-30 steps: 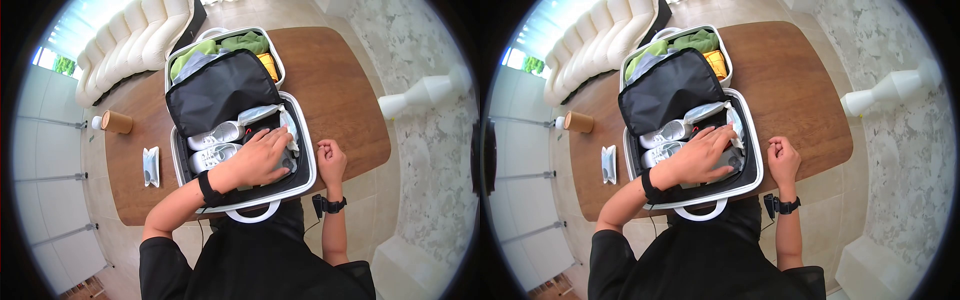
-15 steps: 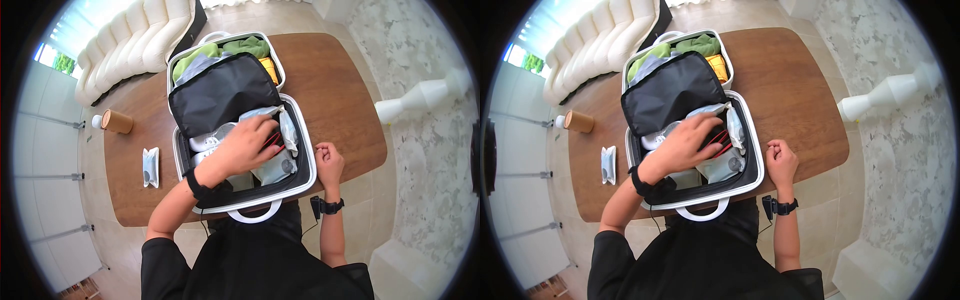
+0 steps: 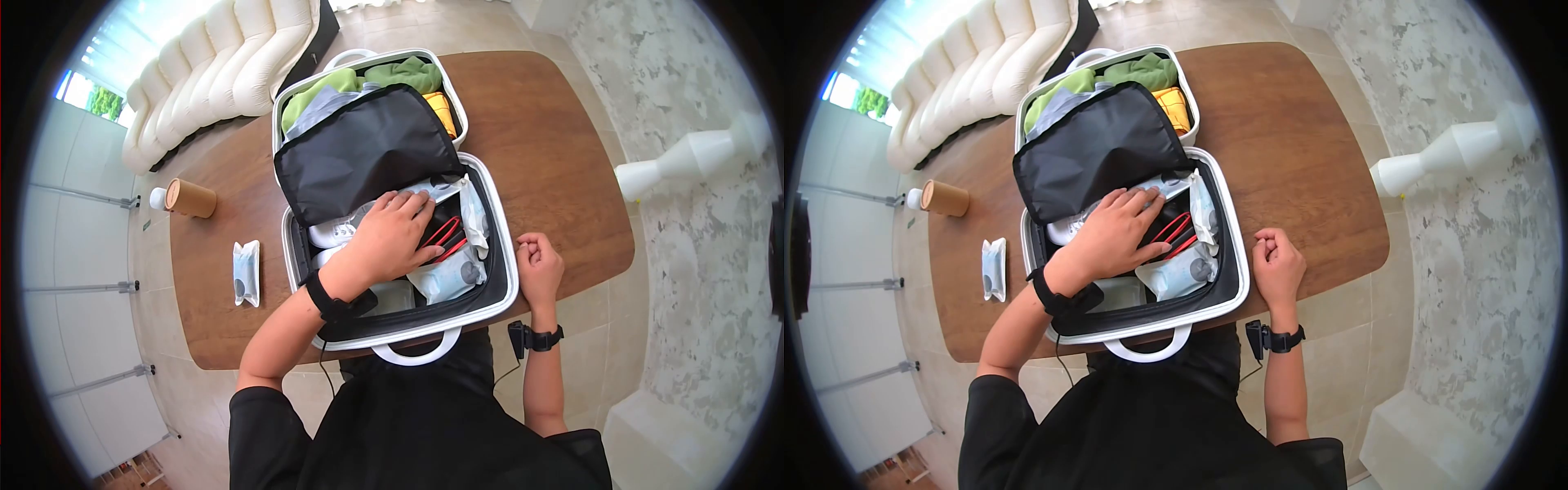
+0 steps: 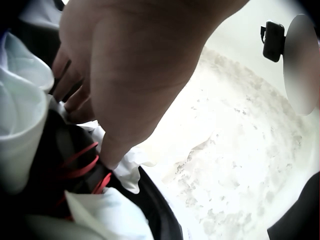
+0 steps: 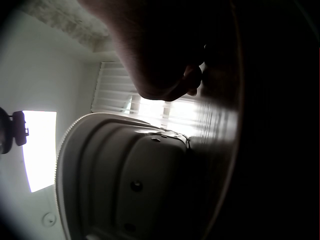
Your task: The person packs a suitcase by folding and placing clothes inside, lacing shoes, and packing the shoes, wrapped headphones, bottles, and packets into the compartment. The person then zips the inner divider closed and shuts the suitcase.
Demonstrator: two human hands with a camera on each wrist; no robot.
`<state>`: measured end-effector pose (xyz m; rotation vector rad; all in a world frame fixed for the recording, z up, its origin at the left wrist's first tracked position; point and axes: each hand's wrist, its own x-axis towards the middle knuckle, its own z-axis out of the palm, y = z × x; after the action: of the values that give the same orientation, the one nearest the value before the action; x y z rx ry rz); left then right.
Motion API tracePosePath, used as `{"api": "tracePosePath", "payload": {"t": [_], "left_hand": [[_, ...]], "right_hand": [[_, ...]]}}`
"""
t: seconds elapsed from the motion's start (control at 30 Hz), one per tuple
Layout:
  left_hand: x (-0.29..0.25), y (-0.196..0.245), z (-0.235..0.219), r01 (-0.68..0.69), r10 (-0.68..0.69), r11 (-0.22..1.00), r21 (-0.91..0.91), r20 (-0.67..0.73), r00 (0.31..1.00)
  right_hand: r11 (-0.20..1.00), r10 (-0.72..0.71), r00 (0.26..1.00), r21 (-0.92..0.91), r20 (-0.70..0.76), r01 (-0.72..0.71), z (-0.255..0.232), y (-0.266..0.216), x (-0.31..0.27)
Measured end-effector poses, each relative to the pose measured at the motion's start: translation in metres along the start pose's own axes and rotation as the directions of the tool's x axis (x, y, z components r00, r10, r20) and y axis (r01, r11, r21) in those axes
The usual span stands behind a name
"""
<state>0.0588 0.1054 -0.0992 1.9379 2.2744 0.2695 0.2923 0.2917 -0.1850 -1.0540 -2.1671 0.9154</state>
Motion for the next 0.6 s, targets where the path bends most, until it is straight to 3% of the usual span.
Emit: {"api": "tracePosePath", "payload": {"t": [0.27,0.37,0.4,0.47,0.53,0.6], "left_hand": [[-0.007,-0.003,-0.003,0.026,-0.026,0.998,-0.048,0.007,1.000],[-0.035,-0.004,-0.038,0.042,-0.087,0.954,-0.296,-0.141,0.986],[-0.049,-0.003,-0.051,0.073,-0.171,0.937,-0.340,-0.267,0.948],[-0.091,-0.011,-0.062,0.280,-0.497,0.773,-0.570,-0.268,0.825],[-0.137,-0.022,-0.060,0.480,-0.758,0.618,-0.623,-0.309,0.574],[-0.177,-0.045,-0.049,0.654,-0.904,0.425,-0.626,-0.259,0.340]], "right_hand": [[1.000,-0.020,1.000,0.016,0.005,0.020,-0.001,0.004,0.000],[0.999,0.013,1.000,0.037,-0.003,-0.013,0.004,0.010,-0.001],[0.999,0.021,1.000,0.038,0.003,-0.022,0.004,0.012,-0.001],[0.999,0.032,0.999,0.025,0.009,-0.032,0.003,0.009,-0.001],[0.999,0.041,0.999,0.020,0.006,-0.041,0.004,0.009,-0.001],[0.999,0.031,0.999,0.008,0.015,-0.031,0.004,0.010,0.000]]}}
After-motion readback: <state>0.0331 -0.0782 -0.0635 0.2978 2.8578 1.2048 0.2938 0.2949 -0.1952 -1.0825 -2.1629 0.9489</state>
